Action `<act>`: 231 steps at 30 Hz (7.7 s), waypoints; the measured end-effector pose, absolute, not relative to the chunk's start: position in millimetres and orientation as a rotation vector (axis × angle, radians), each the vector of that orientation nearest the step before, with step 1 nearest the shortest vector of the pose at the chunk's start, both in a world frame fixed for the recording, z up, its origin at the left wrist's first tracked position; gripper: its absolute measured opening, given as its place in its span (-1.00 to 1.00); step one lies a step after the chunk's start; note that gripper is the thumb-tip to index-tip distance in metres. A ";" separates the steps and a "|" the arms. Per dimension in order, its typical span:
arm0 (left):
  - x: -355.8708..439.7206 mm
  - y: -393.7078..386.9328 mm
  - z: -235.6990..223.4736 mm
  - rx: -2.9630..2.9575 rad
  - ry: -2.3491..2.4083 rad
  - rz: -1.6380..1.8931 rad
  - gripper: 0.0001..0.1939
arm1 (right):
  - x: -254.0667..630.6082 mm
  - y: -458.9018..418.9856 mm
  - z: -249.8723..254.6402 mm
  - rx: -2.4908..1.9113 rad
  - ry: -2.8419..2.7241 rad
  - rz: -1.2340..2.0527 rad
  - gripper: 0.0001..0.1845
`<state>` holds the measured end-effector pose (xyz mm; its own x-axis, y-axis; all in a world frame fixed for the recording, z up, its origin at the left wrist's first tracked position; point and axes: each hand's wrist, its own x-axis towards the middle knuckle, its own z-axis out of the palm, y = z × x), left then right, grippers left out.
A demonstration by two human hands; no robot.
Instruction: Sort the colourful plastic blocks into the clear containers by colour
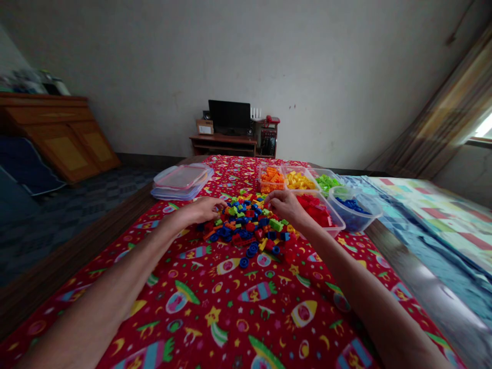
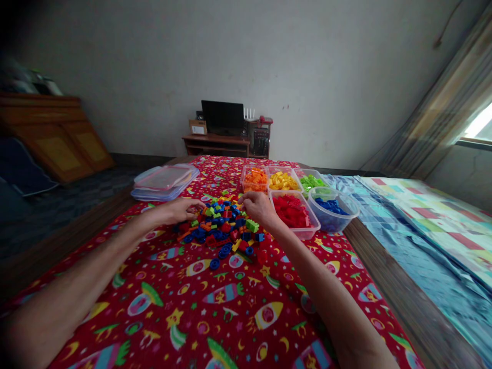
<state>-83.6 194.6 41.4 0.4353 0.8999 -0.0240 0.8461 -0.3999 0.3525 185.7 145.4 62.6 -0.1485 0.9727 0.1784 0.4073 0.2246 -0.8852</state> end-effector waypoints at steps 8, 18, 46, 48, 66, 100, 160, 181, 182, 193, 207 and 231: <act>-86.8 197.6 41.0 2.309 1.428 0.389 -0.38 | 185.1 154.2 48.5 -1.229 -1.771 0.882 -0.73; -70.9 180.1 57.9 1.919 1.105 0.626 -0.48 | 179.6 142.8 56.6 -1.263 -1.821 0.915 -0.80; -0.1 135.3 53.1 1.461 0.936 0.965 -0.36 | 176.7 124.0 56.4 -1.097 -2.237 0.413 -0.76; 0.0 137.1 52.5 1.519 0.919 1.009 -0.41 | 178.8 125.3 57.8 -1.154 -2.226 0.303 -0.84; -42.6 171.4 52.2 1.981 1.251 1.076 -0.66 | 248.7 189.0 109.3 -1.589 -2.126 0.070 -0.76; -33.2 169.8 23.0 1.922 1.339 0.911 -0.33 | 151.1 94.0 11.6 -0.743 -2.768 -0.438 -0.72; -28.8 176.8 11.4 2.461 1.183 0.867 -0.72 | 203.1 143.7 61.7 -1.405 -2.384 0.061 -0.68; -19.6 166.2 20.5 2.384 1.380 0.903 -0.84 | 194.8 141.8 63.8 -1.482 -2.183 0.124 -0.71; -19.4 165.8 22.6 2.374 1.373 0.928 -0.83 | 196.1 141.1 64.2 -1.459 -2.176 0.167 -0.71; -17.2 162.4 31.9 2.168 1.231 1.078 -0.57 | 198.5 130.5 64.0 -1.373 -2.478 0.163 -0.66; -10.5 156.8 37.7 2.088 1.103 1.098 -0.46 | 196.7 144.0 53.5 -1.345 -2.127 0.468 -0.67; -9.7 147.9 50.0 2.674 1.130 1.158 -0.51 | 271.8 144.4 112.4 -1.420 -1.589 0.144 -0.74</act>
